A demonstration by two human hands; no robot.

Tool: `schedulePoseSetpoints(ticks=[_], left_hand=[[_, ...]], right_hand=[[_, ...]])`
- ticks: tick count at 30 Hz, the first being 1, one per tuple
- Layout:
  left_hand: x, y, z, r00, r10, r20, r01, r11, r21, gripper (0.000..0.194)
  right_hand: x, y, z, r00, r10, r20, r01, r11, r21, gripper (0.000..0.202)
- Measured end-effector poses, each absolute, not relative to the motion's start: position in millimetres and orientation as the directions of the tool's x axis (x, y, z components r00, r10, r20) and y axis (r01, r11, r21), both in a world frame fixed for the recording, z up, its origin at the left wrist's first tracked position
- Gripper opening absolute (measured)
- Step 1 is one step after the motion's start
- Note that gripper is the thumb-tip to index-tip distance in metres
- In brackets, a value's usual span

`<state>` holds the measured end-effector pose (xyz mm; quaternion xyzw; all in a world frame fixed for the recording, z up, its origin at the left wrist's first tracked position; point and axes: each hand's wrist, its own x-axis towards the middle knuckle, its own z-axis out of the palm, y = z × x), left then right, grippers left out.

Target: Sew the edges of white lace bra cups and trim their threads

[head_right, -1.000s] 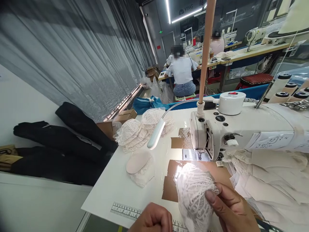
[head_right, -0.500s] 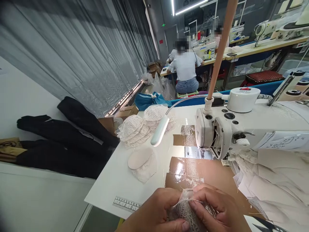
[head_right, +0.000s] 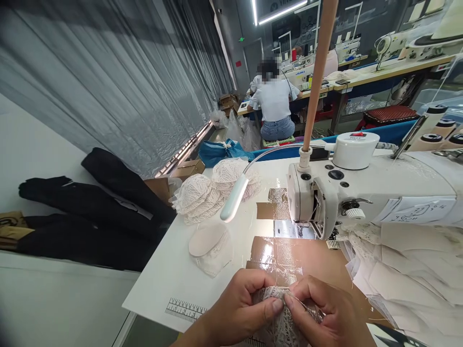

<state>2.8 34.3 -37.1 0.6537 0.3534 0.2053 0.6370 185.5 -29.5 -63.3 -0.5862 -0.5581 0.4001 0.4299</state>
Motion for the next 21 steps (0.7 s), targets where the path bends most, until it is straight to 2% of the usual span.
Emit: schedulePoseSetpoints(ticks=[2, 6, 10, 12, 18, 21], left_hand=[[7, 35, -38, 0.66, 0.734, -0.162, 0.195, 0.041, 0.98, 0.032], [10, 36, -39, 0.669, 0.73, -0.136, 0.16, 0.037, 0.986, 0.032], [8, 40, -39, 0.737, 0.627, -0.252, 0.087, 0.282, 0.955, 0.038], [8, 41, -39, 0.756, 0.594, -0.275, 0.052, 0.364, 0.93, 0.041], [25, 35, -45, 0.708, 0.662, -0.245, -0.068, 0.41, 0.91, 0.044], [34, 33, -49, 0.649, 0.698, -0.302, -0.153, 0.509, 0.847, 0.05]], right_hand=[[188, -26, -61, 0.085, 0.995, -0.047, 0.245, -0.067, -0.967, 0.029], [195, -20, -52, 0.029, 0.988, -0.152, 0.186, -0.155, -0.97, 0.03], [205, -20, -46, -0.037, 0.981, -0.192, 0.31, -0.171, -0.935, 0.036], [209, -20, -46, -0.038, 0.977, -0.21, 0.307, -0.188, -0.933, 0.036], [212, -16, -45, -0.076, 0.972, -0.222, 0.159, -0.208, -0.965, 0.033], [211, -13, -48, -0.107, 0.96, -0.257, 0.013, -0.257, -0.966, 0.036]])
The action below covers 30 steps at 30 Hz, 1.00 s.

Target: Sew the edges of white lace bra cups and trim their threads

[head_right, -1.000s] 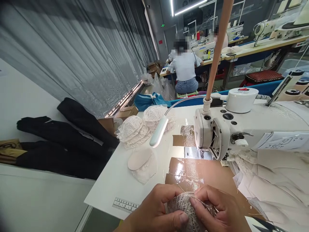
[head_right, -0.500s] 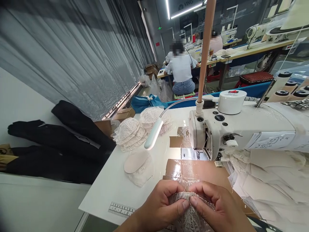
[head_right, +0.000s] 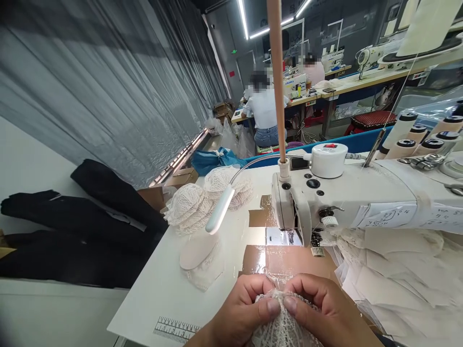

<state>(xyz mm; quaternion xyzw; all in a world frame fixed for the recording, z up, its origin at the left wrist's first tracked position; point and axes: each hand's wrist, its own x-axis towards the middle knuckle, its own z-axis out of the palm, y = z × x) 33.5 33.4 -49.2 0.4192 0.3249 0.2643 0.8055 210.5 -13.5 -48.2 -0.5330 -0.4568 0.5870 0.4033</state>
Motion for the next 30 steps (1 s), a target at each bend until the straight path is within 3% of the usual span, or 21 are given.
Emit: schedulePoseSetpoints(ticks=[3, 5, 7, 9, 10, 12, 14, 18, 21, 23, 28, 30], left_hand=[[22, 44, -42, 0.51, 0.76, -0.402, -0.191, 0.556, 0.809, 0.051], [3, 58, -28, 0.347, 0.858, -0.379, -0.177, 0.457, 0.872, 0.045], [-15, 75, -12, 0.18, 0.958, -0.222, -0.029, 0.231, 0.972, 0.039], [-23, 90, -4, 0.103, 0.994, 0.046, 0.305, -0.076, 0.949, 0.033], [-20, 95, -6, 0.153, 0.969, 0.193, 0.481, -0.243, 0.842, 0.032], [0, 101, -21, 0.412, 0.83, 0.375, 0.697, -0.553, 0.457, 0.03], [33, 98, -48, 0.704, 0.626, 0.336, 0.662, -0.75, 0.012, 0.029], [89, 75, -92, 0.805, 0.55, 0.222, 0.58, -0.809, -0.1, 0.015], [96, 59, -90, 0.834, 0.522, 0.18, 0.543, -0.835, -0.092, 0.006], [89, 58, -77, 0.838, 0.519, 0.168, 0.529, -0.848, -0.017, 0.007], [64, 76, -52, 0.827, 0.557, 0.08, 0.482, -0.774, 0.41, 0.023], [57, 80, -53, 0.839, 0.539, 0.07, 0.441, -0.75, 0.492, 0.02]], right_hand=[[218, -15, -58, -0.072, 0.962, -0.265, -0.075, -0.27, -0.96, 0.039], [230, -17, -66, 0.039, 0.965, -0.261, -0.035, -0.259, -0.965, 0.041], [247, -19, -75, 0.147, 0.961, -0.235, 0.078, -0.248, -0.966, 0.041], [261, -18, -78, 0.142, 0.973, -0.182, 0.234, -0.212, -0.949, 0.039], [266, -16, -78, 0.108, 0.983, -0.147, 0.311, -0.174, -0.934, 0.037], [268, -10, -74, 0.071, 0.997, -0.037, 0.455, -0.065, -0.888, 0.032], [264, -3, -69, 0.071, 0.992, 0.106, 0.601, 0.042, -0.798, 0.03], [254, 12, -71, -0.018, 0.977, 0.211, 0.823, 0.134, -0.551, 0.039], [251, 17, -84, -0.16, 0.973, 0.164, 0.86, 0.219, -0.461, 0.04], [249, 17, -95, -0.24, 0.96, 0.144, 0.866, 0.279, -0.414, 0.039], [238, 12, -121, -0.231, 0.911, 0.34, 0.918, 0.32, -0.234, 0.043], [236, 10, -126, -0.195, 0.892, 0.409, 0.931, 0.3, -0.21, 0.05]])
